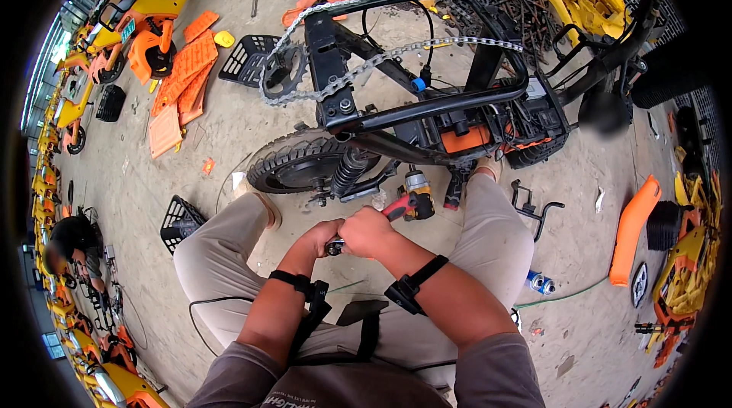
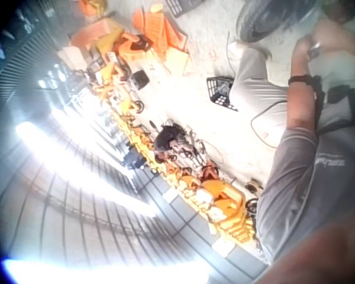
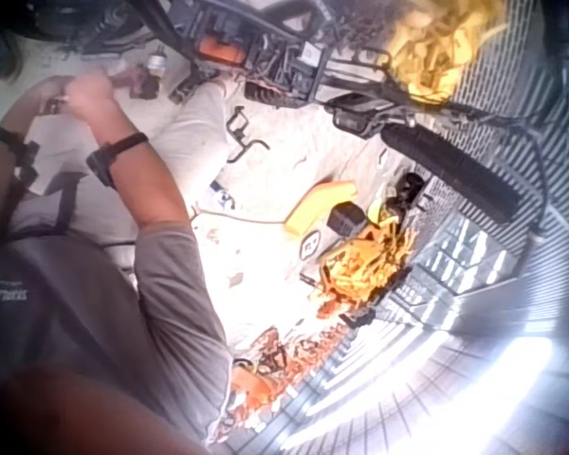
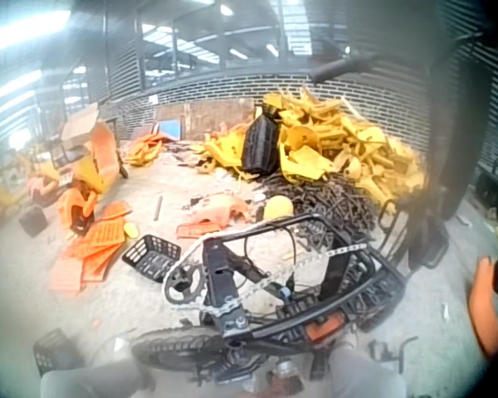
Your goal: The person uses a socket wrench and a screwdriver to remove bolts and fasteners from the rear suspension and frame area of an electric scooter while sitting on the floor.
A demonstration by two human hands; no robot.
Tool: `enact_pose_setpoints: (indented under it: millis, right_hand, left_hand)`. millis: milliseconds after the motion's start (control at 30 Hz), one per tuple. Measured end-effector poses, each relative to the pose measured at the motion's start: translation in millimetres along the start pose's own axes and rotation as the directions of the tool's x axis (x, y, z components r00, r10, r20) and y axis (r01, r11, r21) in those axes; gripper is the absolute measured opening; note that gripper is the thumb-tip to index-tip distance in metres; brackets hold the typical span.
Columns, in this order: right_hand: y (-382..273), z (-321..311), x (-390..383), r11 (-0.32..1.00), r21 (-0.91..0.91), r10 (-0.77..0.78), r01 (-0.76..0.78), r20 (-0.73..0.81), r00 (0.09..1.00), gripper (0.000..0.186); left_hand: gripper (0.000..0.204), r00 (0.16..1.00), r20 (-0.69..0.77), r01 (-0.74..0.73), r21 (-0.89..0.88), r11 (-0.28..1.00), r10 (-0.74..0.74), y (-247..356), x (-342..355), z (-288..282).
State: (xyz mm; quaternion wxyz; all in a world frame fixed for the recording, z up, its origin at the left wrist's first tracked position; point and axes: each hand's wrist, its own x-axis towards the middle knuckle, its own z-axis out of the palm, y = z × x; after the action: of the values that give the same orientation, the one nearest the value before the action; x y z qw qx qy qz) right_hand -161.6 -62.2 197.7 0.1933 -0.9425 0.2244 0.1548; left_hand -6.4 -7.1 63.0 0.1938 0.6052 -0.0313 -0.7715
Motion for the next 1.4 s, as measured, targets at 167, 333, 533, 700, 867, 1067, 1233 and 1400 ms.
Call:
enact_pose_setpoints:
  millis: [167, 333, 533, 700, 867, 1067, 1233, 1400]
  right_hand:
    - [0, 3, -5, 0.998, 0.040, -0.058, 0.058, -0.013, 0.998, 0.033]
    - [-6, -5, -5, 0.998, 0.061, -0.024, 0.021, 0.044, 0.999, 0.035]
    - [-9, -20, -5, 0.990, 0.095, 0.085, -0.102, 0.164, 0.983, 0.034]
    - [-1, -7, -7, 0.971, 0.144, 0.157, -0.190, 0.213, 0.964, 0.030]
    - [17, 9, -8, 0.951, 0.118, 0.226, -0.287, 0.371, 0.901, 0.027]
    - [32, 11, -10, 0.944, 0.020, 0.257, -0.330, 0.582, 0.771, 0.026]
    - [31, 1, -13, 0.912, 0.073, 0.343, -0.402, 0.401, 0.849, 0.021]
    - [16, -9, -8, 0.956, 0.091, 0.252, -0.278, 0.221, 0.942, 0.018]
  left_hand:
    - [0.019, 0.999, -0.040, -0.032, 0.017, 0.999, 0.032, 8, -8, 10]
    - [0.021, 0.999, -0.047, -0.006, 0.041, 0.999, 0.008, 5, -4, 7]
    - [0.020, 1.000, 0.011, -0.003, 0.016, 1.000, 0.002, 5, -7, 10]
    - [0.015, 0.995, -0.097, 0.001, 0.211, 0.978, 0.020, 12, -29, 24]
    - [0.010, 0.988, -0.024, -0.146, 0.149, 0.978, 0.151, 5, -19, 6]
    - [0.009, 0.981, 0.065, -0.160, -0.240, 0.957, 0.180, -7, -14, -30]
    - [0.007, 0.973, 0.006, -0.221, -0.280, 0.934, 0.232, -6, -9, -37]
    - [0.013, 0.935, -0.155, -0.343, -0.169, 0.924, 0.319, -10, 8, -39]
